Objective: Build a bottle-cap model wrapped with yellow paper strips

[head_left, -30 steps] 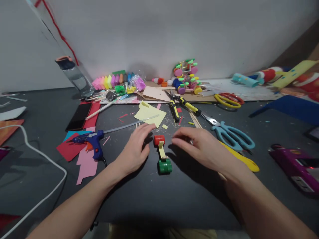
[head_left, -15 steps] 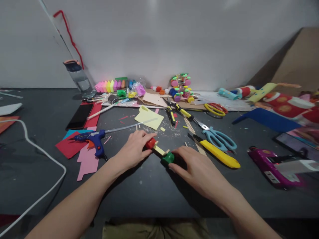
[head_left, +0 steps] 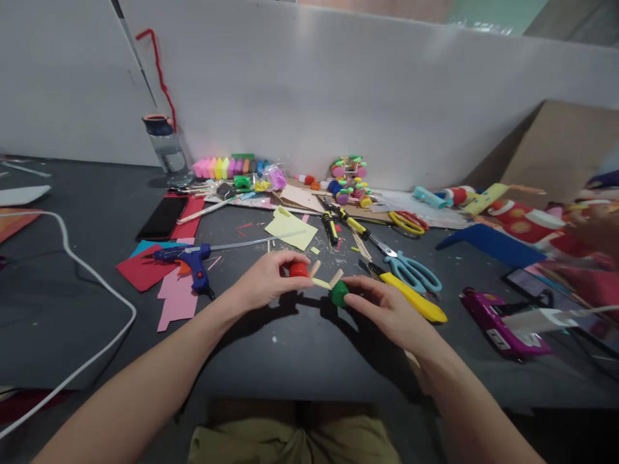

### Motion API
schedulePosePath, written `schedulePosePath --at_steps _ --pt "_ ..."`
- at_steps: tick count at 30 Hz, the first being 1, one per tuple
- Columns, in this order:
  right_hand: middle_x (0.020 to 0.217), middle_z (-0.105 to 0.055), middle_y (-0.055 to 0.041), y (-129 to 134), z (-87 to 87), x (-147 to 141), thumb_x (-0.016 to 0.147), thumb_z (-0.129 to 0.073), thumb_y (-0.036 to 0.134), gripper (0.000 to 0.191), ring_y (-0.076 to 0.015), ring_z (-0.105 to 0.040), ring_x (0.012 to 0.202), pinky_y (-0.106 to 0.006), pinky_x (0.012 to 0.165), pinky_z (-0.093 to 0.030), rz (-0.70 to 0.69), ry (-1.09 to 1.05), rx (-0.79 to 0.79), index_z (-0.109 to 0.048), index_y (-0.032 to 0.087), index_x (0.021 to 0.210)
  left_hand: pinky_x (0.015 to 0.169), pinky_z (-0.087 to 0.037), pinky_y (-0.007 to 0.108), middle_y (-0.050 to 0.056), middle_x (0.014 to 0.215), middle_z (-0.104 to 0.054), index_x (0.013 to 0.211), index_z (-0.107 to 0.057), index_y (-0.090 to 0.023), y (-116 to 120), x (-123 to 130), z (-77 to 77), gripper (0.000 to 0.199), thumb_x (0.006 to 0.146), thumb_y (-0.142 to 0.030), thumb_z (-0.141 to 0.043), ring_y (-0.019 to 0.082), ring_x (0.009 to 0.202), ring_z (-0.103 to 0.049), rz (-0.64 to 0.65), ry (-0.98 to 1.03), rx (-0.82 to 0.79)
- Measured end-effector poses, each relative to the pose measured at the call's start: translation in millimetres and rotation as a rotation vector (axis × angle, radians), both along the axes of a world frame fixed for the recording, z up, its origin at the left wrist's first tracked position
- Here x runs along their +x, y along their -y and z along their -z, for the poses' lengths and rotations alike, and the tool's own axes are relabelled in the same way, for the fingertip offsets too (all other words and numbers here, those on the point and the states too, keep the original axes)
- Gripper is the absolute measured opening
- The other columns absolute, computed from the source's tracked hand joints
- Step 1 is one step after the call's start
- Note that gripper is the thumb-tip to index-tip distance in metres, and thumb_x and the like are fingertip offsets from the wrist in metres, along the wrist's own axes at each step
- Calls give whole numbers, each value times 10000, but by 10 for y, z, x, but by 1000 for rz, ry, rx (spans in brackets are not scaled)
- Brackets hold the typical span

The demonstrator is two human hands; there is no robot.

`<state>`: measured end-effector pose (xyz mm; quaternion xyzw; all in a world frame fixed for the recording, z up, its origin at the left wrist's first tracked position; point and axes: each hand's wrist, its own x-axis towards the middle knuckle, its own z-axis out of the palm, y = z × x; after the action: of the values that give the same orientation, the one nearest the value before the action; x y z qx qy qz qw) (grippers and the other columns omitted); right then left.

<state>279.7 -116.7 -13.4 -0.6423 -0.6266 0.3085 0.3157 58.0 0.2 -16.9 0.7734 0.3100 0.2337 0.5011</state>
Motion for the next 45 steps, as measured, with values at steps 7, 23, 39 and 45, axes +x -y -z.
schedulePosePath --at_steps 7,23,39,45 --pt "1069 -736 -103 2 -42 46 832 -647 555 480 -236 -690 912 -372 790 -578 38 -122 -2 -691 174 1121 801 -477 322 55 1008 -699 1151 -678 -167 3 -14 -42 492 722 -385 -782 174 841 -618 54 145 -188" --pt "979 -708 -56 68 5 -130 898 -614 430 315 -203 -645 838 -353 774 -530 112 44 166 -668 198 1104 870 -496 332 94 1144 -668 1214 -625 -156 44 42 36 497 771 -347 -744 191 959 -640 -50 245 -142" --pt "1018 -699 -91 89 147 -381 919 -604 342 227 -264 -638 911 -406 796 -488 151 413 172 -650 182 1073 965 -473 419 105 1114 -659 1096 -661 -143 31 25 111 266 837 -150 -603 227 1023 -619 -125 14 227" --pt "922 -675 -75 147 187 -461 908 -659 329 171 -260 -622 846 -380 742 -473 43 485 162 -651 188 1005 945 -480 376 102 1134 -642 1114 -648 -139 9 35 160 269 859 -98 -570 206 1015 -620 -81 -39 279"
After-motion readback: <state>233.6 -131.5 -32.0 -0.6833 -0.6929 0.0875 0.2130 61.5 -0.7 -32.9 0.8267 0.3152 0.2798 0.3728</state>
